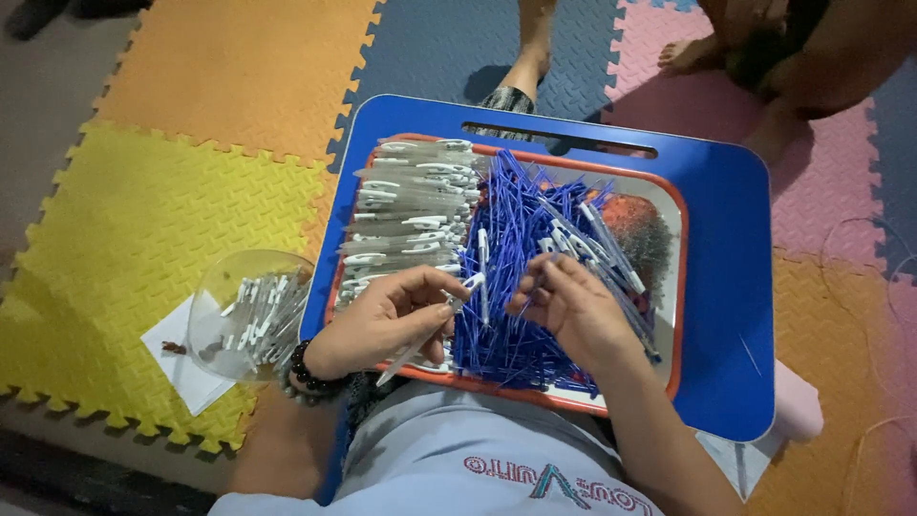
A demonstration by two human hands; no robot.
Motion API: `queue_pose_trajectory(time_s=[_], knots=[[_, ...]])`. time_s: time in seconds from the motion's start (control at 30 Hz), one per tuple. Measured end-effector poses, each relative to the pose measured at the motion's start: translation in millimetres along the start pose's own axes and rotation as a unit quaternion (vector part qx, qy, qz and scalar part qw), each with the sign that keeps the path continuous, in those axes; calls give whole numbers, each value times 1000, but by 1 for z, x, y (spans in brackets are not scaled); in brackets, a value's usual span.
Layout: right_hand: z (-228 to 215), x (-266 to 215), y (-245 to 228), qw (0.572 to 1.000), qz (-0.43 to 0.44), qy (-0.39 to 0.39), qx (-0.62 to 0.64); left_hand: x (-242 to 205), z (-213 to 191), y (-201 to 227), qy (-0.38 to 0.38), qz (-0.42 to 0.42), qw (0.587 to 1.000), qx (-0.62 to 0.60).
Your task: Manually assembling ballpoint pens by inserting blue ink refills into white plastic barrels on a small tray.
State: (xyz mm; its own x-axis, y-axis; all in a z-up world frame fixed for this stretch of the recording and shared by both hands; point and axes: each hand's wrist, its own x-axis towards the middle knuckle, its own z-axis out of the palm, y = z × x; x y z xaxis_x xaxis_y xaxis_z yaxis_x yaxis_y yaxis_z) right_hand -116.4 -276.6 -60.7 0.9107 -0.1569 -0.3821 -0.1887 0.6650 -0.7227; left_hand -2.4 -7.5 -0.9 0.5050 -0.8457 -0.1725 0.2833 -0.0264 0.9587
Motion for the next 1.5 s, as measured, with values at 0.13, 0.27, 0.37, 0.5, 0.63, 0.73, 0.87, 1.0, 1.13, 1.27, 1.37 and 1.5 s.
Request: queue_pose_trajectory(time_s=[0.13,0.27,0.37,0.5,0.63,0.73,0.87,1.0,1.13,1.27,1.37,1.5], knots=[[11,4,9,1000,20,-8,-19,3,6,4,-3,-10,1000,6],[10,8,9,996,-1,-12,-83,-2,-2,11,-11,-1,998,54],[10,-2,-21,978,-111,61,-165,-11,-20,27,70,-14,976,204],[-46,8,-56,801,-305,203,-474,-17,-58,-1,202,-3,828,522],[-117,28,-65,724,-272,257,-580,-11,-72,-46,207,7,762,614],[-129,31,-66,695,-229,282,-620,-2,-76,-70,209,32,715,667],[-108,18,-69,718,-251,272,-589,0,-76,-59,278,130,753,581],[-91,4,-69,759,-291,232,-534,-6,-106,-53,385,228,836,319],[-76,-8,-68,775,-291,219,-516,7,-106,-55,325,208,894,229],[-66,-14,-69,803,-274,202,-490,23,-97,-58,255,156,926,231],[-47,-21,-72,814,-268,209,-470,26,-87,-46,241,138,928,248],[-30,-21,-89,854,-263,212,-395,34,-107,-38,278,100,929,221]])
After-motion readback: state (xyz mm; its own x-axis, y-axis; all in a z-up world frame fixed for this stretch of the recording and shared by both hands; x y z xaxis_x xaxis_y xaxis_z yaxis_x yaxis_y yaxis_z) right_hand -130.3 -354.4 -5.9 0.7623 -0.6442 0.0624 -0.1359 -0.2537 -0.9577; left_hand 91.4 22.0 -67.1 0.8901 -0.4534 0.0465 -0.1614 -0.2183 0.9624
